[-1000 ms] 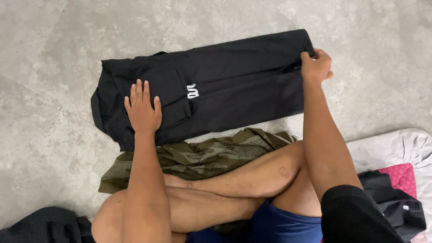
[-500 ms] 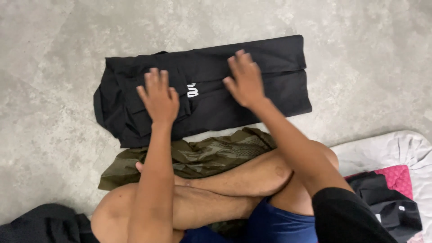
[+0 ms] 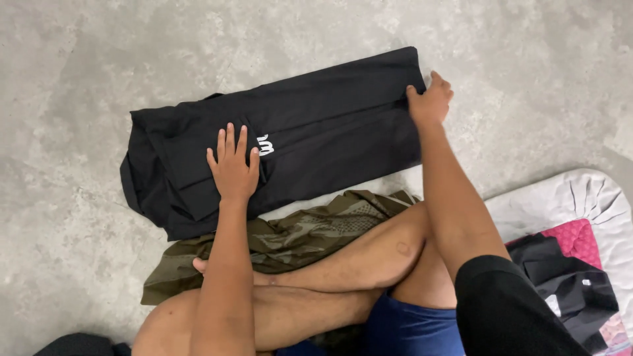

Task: Folding a black shirt into a neat rectangle while sitting on the floor.

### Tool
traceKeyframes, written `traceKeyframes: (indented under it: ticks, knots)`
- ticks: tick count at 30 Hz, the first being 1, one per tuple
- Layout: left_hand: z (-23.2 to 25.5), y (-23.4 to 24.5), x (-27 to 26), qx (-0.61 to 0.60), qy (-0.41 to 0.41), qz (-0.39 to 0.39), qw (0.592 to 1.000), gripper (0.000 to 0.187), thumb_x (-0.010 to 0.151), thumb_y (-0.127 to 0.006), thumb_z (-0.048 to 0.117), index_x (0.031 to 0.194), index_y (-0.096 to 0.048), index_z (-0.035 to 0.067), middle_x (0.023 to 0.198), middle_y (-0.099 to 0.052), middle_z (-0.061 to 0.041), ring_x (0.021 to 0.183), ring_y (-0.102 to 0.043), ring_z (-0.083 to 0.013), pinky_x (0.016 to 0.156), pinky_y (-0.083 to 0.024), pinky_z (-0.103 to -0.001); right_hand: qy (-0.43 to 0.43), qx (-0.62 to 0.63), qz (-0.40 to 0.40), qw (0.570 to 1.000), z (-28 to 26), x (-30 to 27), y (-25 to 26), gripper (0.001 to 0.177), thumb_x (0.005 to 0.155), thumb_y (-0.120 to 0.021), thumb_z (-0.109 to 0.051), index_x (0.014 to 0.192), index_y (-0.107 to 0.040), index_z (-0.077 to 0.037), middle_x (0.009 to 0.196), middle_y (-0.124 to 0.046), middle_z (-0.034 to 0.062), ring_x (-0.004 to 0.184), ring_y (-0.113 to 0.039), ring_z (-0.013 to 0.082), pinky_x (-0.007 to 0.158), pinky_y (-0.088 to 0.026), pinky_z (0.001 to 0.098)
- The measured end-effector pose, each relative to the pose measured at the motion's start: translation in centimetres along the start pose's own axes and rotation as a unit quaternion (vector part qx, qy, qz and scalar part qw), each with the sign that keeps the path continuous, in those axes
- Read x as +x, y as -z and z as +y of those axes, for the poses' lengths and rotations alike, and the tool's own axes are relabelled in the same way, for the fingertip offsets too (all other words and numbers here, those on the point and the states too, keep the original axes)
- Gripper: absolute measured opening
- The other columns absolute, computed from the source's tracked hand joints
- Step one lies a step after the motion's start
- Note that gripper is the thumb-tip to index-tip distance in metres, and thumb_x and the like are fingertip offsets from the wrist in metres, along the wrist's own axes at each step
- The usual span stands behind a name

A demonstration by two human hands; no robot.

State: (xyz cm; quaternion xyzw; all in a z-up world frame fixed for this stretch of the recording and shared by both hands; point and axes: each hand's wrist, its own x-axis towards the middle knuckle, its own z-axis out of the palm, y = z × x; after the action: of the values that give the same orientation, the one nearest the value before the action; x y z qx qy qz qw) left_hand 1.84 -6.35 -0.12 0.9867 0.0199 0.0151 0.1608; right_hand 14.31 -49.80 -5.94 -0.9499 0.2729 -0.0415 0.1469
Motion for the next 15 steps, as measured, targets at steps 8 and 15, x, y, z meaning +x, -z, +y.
traceKeyframes:
  ticks: [8, 15]
  knots:
    - [-1.3, -0.1, 0.2, 0.018, -0.015, -0.004, 1.000, 0.051, 0.096, -0.033, 0.045, 0.142, -0.032, 0.025, 0.150, -0.024, -0.002, 0.138, -0.019, -0.0206, 0.106, -0.017, -0.055, -0.054, 0.118, -0.124, 0.984, 0.2, -0.1, 2.8, 0.060, 0.063, -0.084, -0.045, 0.110, -0.061, -0.015, 0.089, -0.066, 0.0091, 0.085, -0.066, 0.0265, 0.064, -0.056, 0.0409]
    - [-5.0, 1.9, -1.9, 0.049, -0.001, -0.041, 0.998, 0.053, 0.094, -0.034, 0.041, 0.144, -0.029, 0.025, 0.152, -0.020, -0.002, 0.139, -0.018, -0.0204, 0.108, -0.018, -0.054, -0.025, 0.108, -0.227, 0.968, -2.8, -4.2, 4.2, 0.045, 0.071, -0.077, -0.032, 0.104, -0.065, -0.004, 0.096, -0.065, 0.0214, 0.089, -0.063, 0.0374, 0.065, -0.055, 0.0443]
